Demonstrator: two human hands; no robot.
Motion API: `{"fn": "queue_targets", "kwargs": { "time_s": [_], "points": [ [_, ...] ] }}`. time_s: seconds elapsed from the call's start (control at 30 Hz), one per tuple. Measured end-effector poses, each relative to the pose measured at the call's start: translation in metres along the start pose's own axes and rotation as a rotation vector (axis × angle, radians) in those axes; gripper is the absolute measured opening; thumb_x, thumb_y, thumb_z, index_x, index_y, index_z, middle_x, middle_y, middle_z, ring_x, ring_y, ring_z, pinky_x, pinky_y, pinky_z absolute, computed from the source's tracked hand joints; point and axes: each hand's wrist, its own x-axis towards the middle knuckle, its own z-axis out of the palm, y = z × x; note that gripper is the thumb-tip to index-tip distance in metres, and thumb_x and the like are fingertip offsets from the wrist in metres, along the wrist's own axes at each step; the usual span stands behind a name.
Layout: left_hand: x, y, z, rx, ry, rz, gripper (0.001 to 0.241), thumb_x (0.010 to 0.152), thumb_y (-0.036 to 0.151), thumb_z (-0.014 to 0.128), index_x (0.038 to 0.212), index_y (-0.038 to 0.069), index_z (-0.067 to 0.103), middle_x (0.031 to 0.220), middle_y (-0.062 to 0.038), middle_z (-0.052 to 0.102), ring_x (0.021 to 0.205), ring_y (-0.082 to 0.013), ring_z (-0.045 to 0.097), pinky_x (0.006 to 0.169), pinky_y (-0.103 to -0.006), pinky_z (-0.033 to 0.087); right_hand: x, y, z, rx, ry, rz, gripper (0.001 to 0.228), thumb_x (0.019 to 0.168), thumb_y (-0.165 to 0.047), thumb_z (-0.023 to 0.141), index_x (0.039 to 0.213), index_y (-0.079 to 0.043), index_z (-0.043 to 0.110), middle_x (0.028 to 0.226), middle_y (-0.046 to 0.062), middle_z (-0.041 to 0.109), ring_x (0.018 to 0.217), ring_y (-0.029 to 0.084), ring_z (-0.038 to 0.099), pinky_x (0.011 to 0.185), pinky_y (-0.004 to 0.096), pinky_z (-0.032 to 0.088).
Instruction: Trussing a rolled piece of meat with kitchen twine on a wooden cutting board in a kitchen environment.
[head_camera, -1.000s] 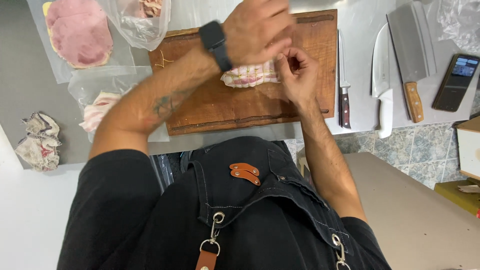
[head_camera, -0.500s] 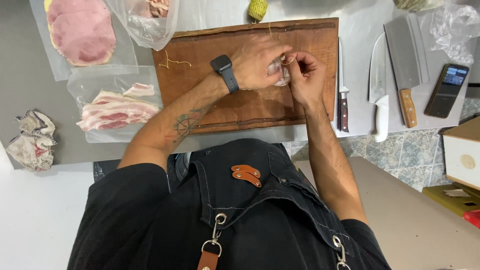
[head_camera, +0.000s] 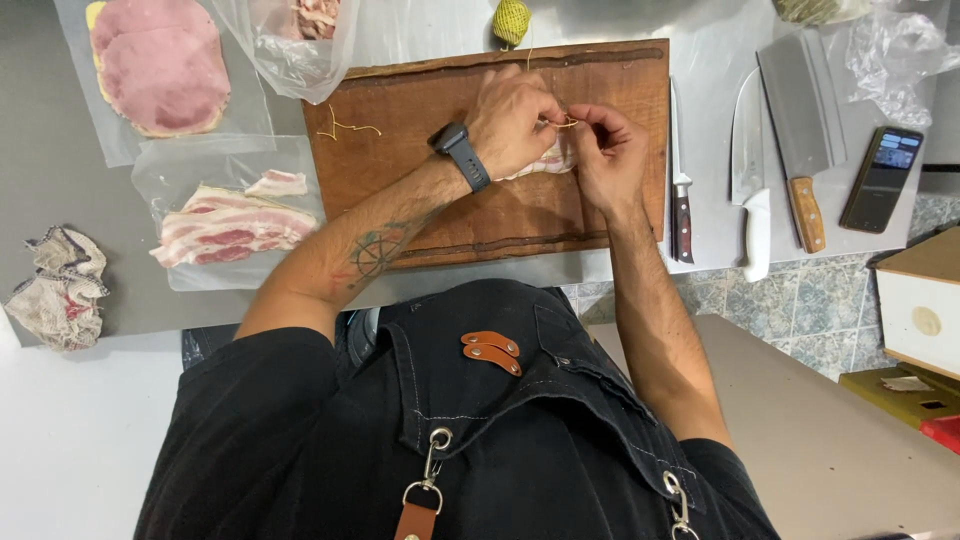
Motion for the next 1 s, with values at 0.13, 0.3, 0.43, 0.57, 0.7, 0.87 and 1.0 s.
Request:
{"fn": "queue_targets", "kwargs": {
  "time_s": [0.13,0.3,0.43,0.57,0.7,0.87,1.0],
  "points": [
    [0.007,-0.002,0.006,0.047,0.062,0.013,0.004,0.081,0.029,0.088,0.082,0.031,0.085,0.092,0.005,0.079,0.09,-0.0243,0.062,0.084,-0.0475,0.042,0.002,-0.015,-0.009,-0.057,-0.075,-0.06,0.029,0.098,0.006,0.057,0.115,0.0,0.08,0.108,0.01,0.079,0.092,0.015,0.071,0.078,0.027,0.057],
    [0.003,-0.001,-0.003,-0.005,0.068,0.134,0.025,0.088,0.034,0.094,0.103,0.025,0.077,0.097,0.001,0.083,0.088,-0.0205,0.065,0.088,-0.0454,0.042,0.007,-0.023,-0.018,-0.034,-0.222,-0.047,0.023,0.105,0.002,0.078,0.127,-0.002,0.072,0.107,0.004,0.073,0.067,0.005,0.046,0.057,0.02,0.04],
    [0.0,-0.009,0.0,0.076,0.091,0.25,0.024,0.088,0.038,0.095,0.102,0.026,0.081,0.095,-0.001,0.082,0.087,-0.0206,0.061,0.084,-0.0445,0.043,0.019,-0.026,-0.027,-0.024,-0.314,-0.014,0.031,0.102,0.008,0.078,0.13,0.0,0.067,0.111,0.008,0.073,0.074,0.007,0.055,0.063,0.02,0.048],
    [-0.009,-0.006,-0.016,0.071,0.019,0.244,0.02,0.095,0.04,0.088,0.107,0.025,0.085,0.088,0.0,0.081,0.083,-0.0209,0.059,0.082,-0.0442,0.04,0.029,-0.036,-0.034,-0.094,-0.497,-0.007,0.032,0.106,0.006,0.074,0.136,0.003,0.066,0.107,0.006,0.07,0.072,0.008,0.054,0.061,0.021,0.049],
    [-0.031,0.001,-0.02,0.053,-0.019,0.146,0.019,0.107,0.037,0.074,0.099,0.021,0.082,0.09,-0.001,0.081,0.083,-0.0219,0.06,0.092,-0.0509,0.042,0.04,-0.037,-0.044,-0.305,-0.652,-0.165,0.036,0.106,0.006,0.069,0.142,0.007,0.065,0.109,0.011,0.073,0.08,0.018,0.063,0.068,0.031,0.057],
    [-0.066,0.018,0.01,0.213,0.161,0.081,0.018,0.106,0.036,0.072,0.099,0.023,0.081,0.078,-0.001,0.072,0.074,-0.0182,0.051,0.078,-0.0406,0.038,0.056,-0.047,-0.053,-0.491,-0.794,-0.329,0.012,0.106,0.002,0.07,0.117,0.001,0.074,0.1,0.013,0.07,0.086,0.026,0.062,0.079,0.042,0.052],
    [-0.072,0.05,-0.001,0.273,0.46,0.204,0.016,0.102,0.022,0.072,0.092,0.013,0.081,0.08,-0.004,0.067,0.079,-0.0275,0.055,0.08,-0.0456,0.043,0.082,-0.047,-0.055,-0.566,-0.927,-0.528,0.014,0.104,-0.002,0.073,0.116,0.001,0.08,0.107,0.016,0.07,0.089,0.035,0.067,0.074,0.046,0.053]
  ]
}}
